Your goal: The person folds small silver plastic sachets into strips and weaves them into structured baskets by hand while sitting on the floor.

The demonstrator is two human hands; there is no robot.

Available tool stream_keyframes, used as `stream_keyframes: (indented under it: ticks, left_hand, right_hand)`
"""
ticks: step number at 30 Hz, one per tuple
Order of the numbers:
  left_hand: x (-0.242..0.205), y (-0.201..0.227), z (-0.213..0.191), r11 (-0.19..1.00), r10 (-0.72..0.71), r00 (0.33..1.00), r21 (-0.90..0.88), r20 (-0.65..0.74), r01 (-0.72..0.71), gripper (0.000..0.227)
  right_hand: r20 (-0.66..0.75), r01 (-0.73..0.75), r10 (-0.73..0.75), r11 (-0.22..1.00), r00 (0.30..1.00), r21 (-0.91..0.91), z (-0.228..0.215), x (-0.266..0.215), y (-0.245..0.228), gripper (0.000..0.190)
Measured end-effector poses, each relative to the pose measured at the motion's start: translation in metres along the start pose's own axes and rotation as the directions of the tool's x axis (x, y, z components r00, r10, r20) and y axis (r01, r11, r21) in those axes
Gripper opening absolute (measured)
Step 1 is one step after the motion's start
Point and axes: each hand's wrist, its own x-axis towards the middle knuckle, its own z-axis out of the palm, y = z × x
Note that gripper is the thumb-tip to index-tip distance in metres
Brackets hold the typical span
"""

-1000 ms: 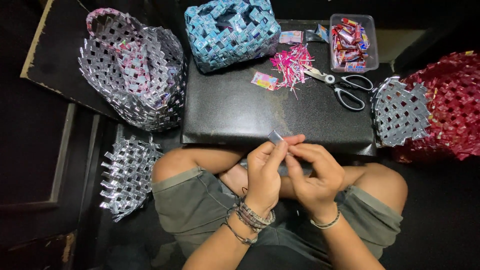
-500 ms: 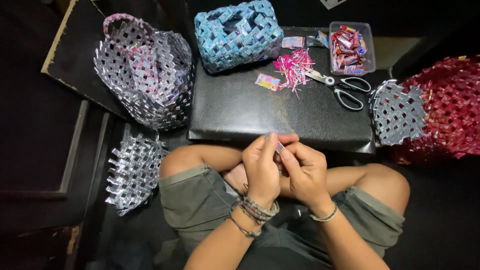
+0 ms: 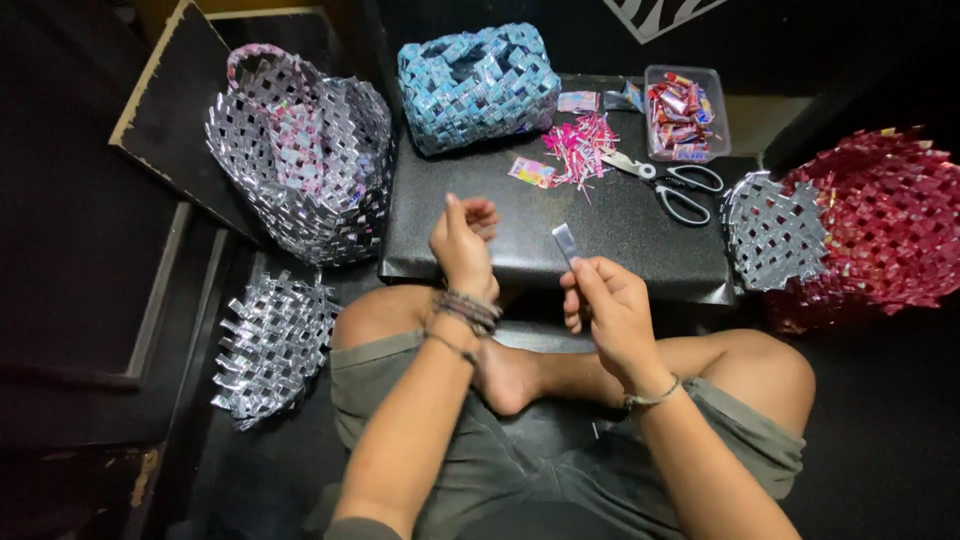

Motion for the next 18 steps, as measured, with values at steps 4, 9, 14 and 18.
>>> stream_keyframes:
  ticks: [4, 9, 14, 18]
  left_hand:
    - [0.062, -0.03, -0.014, 0.932, 0.196, 0.977, 0.295, 0.081, -0.211, 0.047]
    - [0.06, -0.006, -0.023, 0.551, 0.222, 0.924, 0.742, 0.312, -0.383, 0.043]
    - [0.066, -0.007, -0.027, 0.583, 0.173, 0.942, 0.742, 0.286, -0.332, 0.041]
    - [0.091, 0.0, -0.032, 0.8, -0.079, 0.972, 0.595, 0.223, -0.071, 0.033]
  right_hand:
    - [0.008, -0.022, 0.022, 0.998, 1.0, -0.054, 0.002, 0.03, 0.007, 0.03]
    - [0.066, -0.082, 0.089, 0.991, 0.994, -0.103, 0.012, 0.078, 0.008, 0.034]
    - [0.126, -0.059, 0.074, 0.991, 0.989, -0.117, 0.03, 0.137, -0.002, 0.034]
    - [0.159, 0.039, 0.02, 0.933, 0.987, -0.357, 0.051, 0.193, -0.014, 0.03]
